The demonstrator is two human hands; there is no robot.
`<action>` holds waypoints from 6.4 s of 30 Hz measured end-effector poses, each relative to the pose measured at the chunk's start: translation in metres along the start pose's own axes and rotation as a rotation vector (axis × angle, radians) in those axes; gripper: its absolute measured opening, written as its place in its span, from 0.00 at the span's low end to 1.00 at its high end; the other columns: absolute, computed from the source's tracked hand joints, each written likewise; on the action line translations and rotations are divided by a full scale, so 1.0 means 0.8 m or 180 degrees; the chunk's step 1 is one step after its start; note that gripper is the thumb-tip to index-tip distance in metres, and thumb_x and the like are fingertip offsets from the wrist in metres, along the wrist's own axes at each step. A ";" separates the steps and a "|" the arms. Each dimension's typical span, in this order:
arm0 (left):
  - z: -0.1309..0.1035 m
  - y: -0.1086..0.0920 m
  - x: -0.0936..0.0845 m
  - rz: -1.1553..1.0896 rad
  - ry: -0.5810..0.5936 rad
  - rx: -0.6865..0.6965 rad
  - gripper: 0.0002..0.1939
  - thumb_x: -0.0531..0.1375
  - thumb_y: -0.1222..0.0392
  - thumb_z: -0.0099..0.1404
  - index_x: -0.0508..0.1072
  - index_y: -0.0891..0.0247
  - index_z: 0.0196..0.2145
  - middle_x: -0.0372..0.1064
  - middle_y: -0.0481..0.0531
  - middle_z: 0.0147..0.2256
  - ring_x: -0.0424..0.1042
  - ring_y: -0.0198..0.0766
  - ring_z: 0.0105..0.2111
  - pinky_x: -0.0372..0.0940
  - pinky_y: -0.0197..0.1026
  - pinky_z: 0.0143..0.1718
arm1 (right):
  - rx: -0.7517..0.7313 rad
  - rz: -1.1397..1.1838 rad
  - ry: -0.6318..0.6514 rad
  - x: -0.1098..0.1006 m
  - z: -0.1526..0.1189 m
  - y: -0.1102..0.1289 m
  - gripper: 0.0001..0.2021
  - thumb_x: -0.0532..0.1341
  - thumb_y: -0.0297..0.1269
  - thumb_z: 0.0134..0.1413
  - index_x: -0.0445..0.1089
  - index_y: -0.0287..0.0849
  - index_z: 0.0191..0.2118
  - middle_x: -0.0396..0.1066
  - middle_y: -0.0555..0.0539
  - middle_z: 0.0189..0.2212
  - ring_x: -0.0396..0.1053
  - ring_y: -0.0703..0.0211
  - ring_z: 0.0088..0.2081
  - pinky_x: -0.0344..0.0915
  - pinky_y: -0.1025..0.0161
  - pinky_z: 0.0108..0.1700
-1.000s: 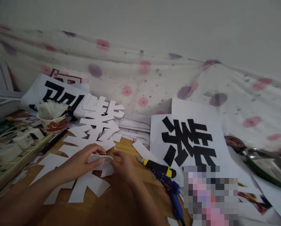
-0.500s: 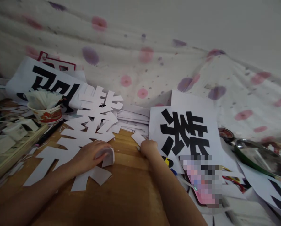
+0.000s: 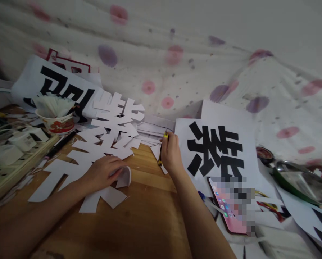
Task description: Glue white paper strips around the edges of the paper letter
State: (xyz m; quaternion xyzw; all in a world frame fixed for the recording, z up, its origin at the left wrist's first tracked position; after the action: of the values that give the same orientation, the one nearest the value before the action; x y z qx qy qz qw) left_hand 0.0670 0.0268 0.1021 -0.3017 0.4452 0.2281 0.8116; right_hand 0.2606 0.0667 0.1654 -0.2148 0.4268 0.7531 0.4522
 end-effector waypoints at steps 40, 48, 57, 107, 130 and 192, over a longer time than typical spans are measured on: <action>0.002 0.042 0.027 -0.0314 0.0873 -0.0591 0.11 0.55 0.57 0.64 0.75 0.54 0.40 0.72 0.45 0.36 0.70 0.33 0.35 0.60 0.33 0.34 | -0.1402 -0.0049 0.2265 0.091 -0.141 0.059 0.11 0.48 0.40 0.63 0.63 0.42 0.36 0.72 0.49 0.29 0.69 0.60 0.31 0.55 0.65 0.30; 0.003 0.037 0.023 -0.0366 0.0823 -0.0553 0.11 0.54 0.57 0.64 0.75 0.54 0.40 0.72 0.45 0.36 0.70 0.33 0.35 0.60 0.34 0.35 | -0.1453 -0.0225 0.2017 0.093 -0.136 0.060 0.09 0.52 0.38 0.60 0.67 0.43 0.35 0.71 0.47 0.33 0.65 0.56 0.39 0.57 0.63 0.32; 0.001 0.040 0.025 -0.0316 0.0829 -0.0537 0.11 0.54 0.55 0.64 0.75 0.53 0.40 0.71 0.44 0.36 0.69 0.32 0.34 0.59 0.32 0.34 | -0.0979 0.0248 0.1943 0.078 -0.130 0.050 0.06 0.59 0.31 0.48 0.66 0.42 0.35 0.68 0.47 0.32 0.64 0.58 0.35 0.59 0.63 0.36; 0.002 0.038 0.027 -0.0151 0.0926 -0.0450 0.13 0.52 0.55 0.65 0.73 0.54 0.43 0.71 0.46 0.37 0.69 0.34 0.37 0.59 0.34 0.35 | 0.0265 0.1812 0.1359 0.076 -0.122 0.020 0.21 0.61 0.37 0.45 0.67 0.43 0.48 0.65 0.49 0.31 0.64 0.58 0.33 0.62 0.60 0.37; 0.002 0.035 0.025 -0.0187 0.0906 -0.0465 0.12 0.53 0.56 0.65 0.74 0.54 0.41 0.71 0.45 0.35 0.69 0.32 0.35 0.59 0.32 0.33 | 0.0947 0.3243 0.2749 0.101 -0.144 0.017 0.20 0.52 0.53 0.56 0.60 0.44 0.46 0.61 0.52 0.27 0.60 0.64 0.27 0.59 0.64 0.30; 0.000 0.038 0.027 -0.0245 0.0783 -0.0412 0.10 0.54 0.58 0.64 0.75 0.54 0.41 0.72 0.44 0.37 0.70 0.32 0.36 0.60 0.33 0.34 | -0.1192 -0.0160 0.2461 0.103 -0.138 0.042 0.14 0.49 0.44 0.61 0.65 0.43 0.32 0.70 0.50 0.28 0.66 0.62 0.27 0.49 0.65 0.27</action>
State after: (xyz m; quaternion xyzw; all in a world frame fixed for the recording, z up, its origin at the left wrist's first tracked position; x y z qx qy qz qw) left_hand 0.0583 0.0508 0.0749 -0.3960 0.5138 0.1862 0.7379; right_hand 0.1835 0.0074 0.0622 -0.5699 0.4155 0.6704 0.2305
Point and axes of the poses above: each hand's wrist, its own z-axis towards the middle knuckle, its own x-axis out of the palm, y = z × x, the point moved 9 cm from there along z, towards the middle knuckle
